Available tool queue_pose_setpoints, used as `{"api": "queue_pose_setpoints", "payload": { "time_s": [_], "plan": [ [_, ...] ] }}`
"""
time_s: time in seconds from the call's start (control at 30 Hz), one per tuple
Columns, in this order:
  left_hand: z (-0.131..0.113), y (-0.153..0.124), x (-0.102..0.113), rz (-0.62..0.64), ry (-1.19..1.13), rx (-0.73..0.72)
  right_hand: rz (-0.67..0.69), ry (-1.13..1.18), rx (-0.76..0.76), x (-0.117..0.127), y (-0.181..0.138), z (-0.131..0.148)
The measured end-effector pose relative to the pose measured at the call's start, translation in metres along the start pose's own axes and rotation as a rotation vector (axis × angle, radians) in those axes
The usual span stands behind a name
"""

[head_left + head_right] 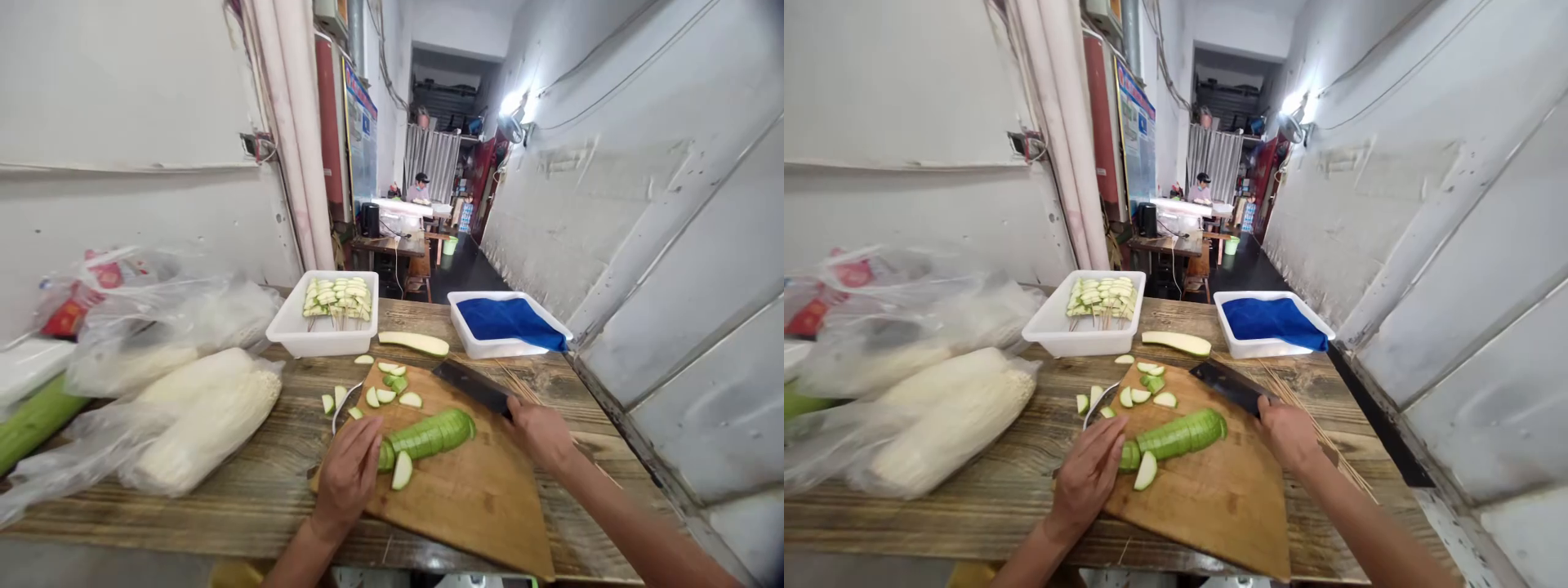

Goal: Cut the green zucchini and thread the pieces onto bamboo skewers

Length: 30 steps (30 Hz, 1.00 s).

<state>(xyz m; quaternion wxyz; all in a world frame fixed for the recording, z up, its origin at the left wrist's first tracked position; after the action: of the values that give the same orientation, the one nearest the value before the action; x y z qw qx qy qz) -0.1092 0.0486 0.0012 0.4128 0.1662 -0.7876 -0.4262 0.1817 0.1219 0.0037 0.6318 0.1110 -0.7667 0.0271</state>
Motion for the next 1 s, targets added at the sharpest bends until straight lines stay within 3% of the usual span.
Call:
{"api": "queue_pose_setpoints", "payload": {
  "time_s": [0.3, 0.47, 0.57, 0.67, 0.73, 0.8, 0.9, 1.0],
  "plan": [
    [-0.002, -0.009, -0.005, 0.067, 0.003, -0.017, 0.097, 0.048, -0.029, -0.023, 0.008, -0.003],
    [-0.004, 0.027, -0.018, 0.208, 0.032, -0.11, 0.085, 0.065, -0.064, -0.023, 0.009, -0.001],
    [0.002, 0.071, -0.055, 0.382, 0.091, -0.204, 0.053, 0.082, -0.087, -0.021, 0.006, 0.001],
    [0.014, 0.112, -0.112, 0.537, 0.15, -0.304, 0.013, 0.099, -0.106, -0.019, 0.004, 0.001],
    [0.025, 0.132, -0.145, 0.615, 0.194, -0.283, -0.009, 0.113, -0.105, -0.018, 0.003, 0.001],
    [0.023, 0.143, -0.162, 0.645, 0.199, -0.242, -0.026, 0.129, -0.101, -0.02, 0.001, 0.001],
    [-0.023, 0.134, -0.148, 0.603, 0.125, -0.355, -0.041, 0.162, -0.102, -0.023, -0.001, 0.001],
    [-0.094, 0.074, -0.12, 0.782, 0.069, -0.76, -0.046, 0.205, -0.112, -0.027, -0.001, 0.002]
  ]
}}
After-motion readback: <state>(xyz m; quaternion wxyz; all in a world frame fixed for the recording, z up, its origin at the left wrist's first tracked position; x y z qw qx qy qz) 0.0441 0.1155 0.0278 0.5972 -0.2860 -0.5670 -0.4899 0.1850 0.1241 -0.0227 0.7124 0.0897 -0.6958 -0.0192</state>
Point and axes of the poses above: each hand's wrist, its own y-axis towards the middle knuckle, its own x-axis out of the back of the hand, z = x × y, the point moved 9 cm from there along y, towards the middle knuckle, and after that the axes turned 7 degrees about y, right-handed, at the moved point
